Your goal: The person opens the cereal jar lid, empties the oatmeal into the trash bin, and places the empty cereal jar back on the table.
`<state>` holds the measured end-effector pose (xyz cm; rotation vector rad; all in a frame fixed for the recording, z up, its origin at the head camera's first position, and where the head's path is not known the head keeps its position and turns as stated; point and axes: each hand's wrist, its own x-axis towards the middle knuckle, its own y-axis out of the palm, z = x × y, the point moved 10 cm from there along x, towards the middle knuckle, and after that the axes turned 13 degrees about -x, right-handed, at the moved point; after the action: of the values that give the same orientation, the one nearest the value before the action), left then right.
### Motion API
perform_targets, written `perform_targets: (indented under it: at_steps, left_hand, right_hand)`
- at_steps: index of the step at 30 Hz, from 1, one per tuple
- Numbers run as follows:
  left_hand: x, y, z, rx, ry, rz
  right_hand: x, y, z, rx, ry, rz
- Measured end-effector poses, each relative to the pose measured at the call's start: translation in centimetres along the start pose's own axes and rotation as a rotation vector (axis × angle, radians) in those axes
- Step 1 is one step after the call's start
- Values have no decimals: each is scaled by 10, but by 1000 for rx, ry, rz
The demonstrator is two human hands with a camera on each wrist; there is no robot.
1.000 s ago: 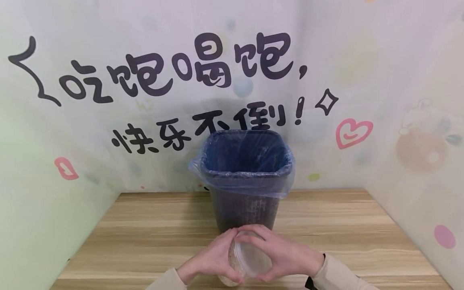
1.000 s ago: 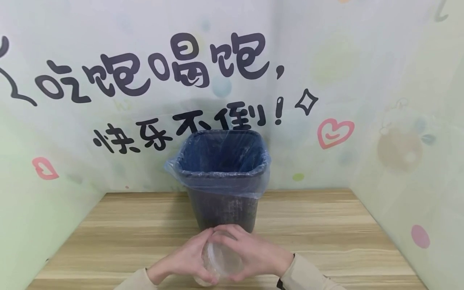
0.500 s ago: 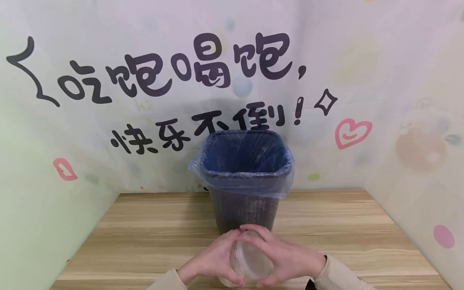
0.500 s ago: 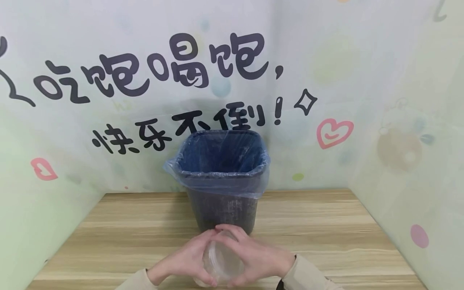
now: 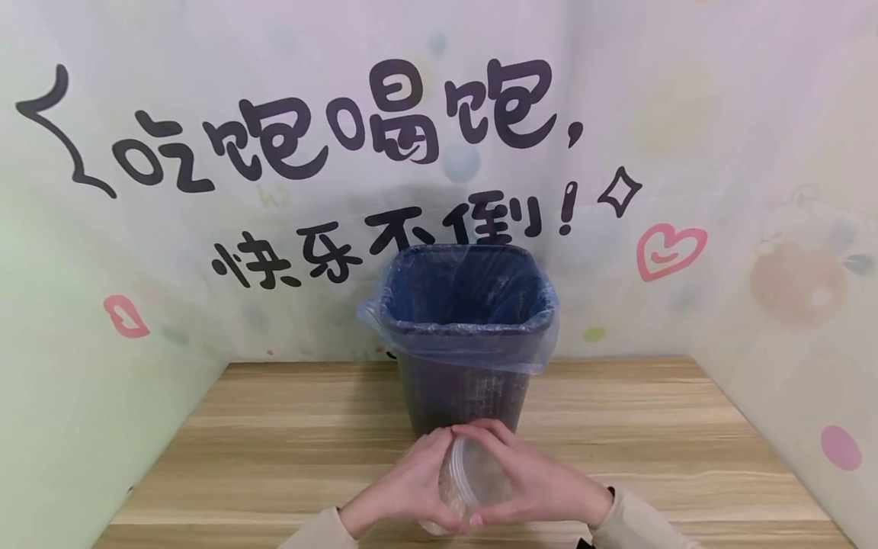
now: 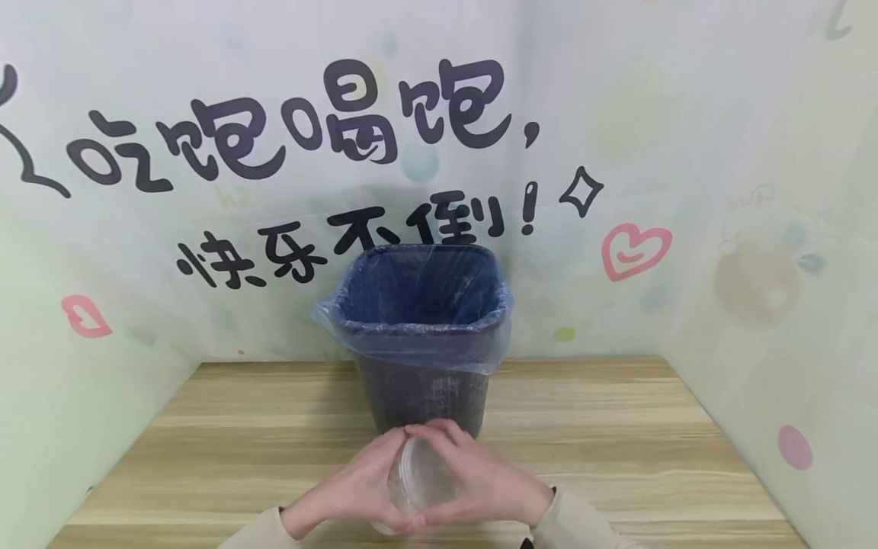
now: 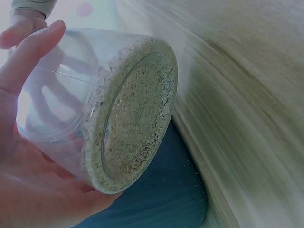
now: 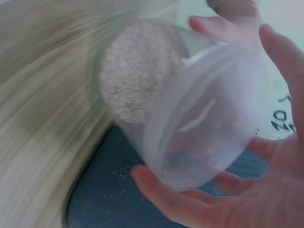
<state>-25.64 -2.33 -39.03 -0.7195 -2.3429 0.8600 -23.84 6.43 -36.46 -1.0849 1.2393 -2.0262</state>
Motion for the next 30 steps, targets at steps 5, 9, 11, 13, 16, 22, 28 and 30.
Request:
perform_targets:
  at_steps: [5,9,11,13,16,22,28,30]
  left_hand:
    - [3,-2,0,-66,14,43]
    - [4,-3,-2,-149,56,103]
    - [5,-3,-2,-180,73,128]
    - [4,-2,-2,-203,88,149]
    - [5,-1,-3,-209,108,172]
    - [6,1,-3,-233,113,257]
    - [3,6,1,-287,81,374]
    - [1,5,5,-295,64,389]
  right_hand:
    - [2,-3,6,-53,-54,-64]
    - [0,-6,14,-137,-145,-97]
    - [0,-6,17,-164,-186,-101]
    - [-1,-7,21,-182,-232,-108]
    - [-1,-9,26,-192,-298,-119]
    - [0,-16,34,-179,-397,-88]
    - [1,-15,40,-177,-441,6]
    - [1,-16,40,-200,-438,19]
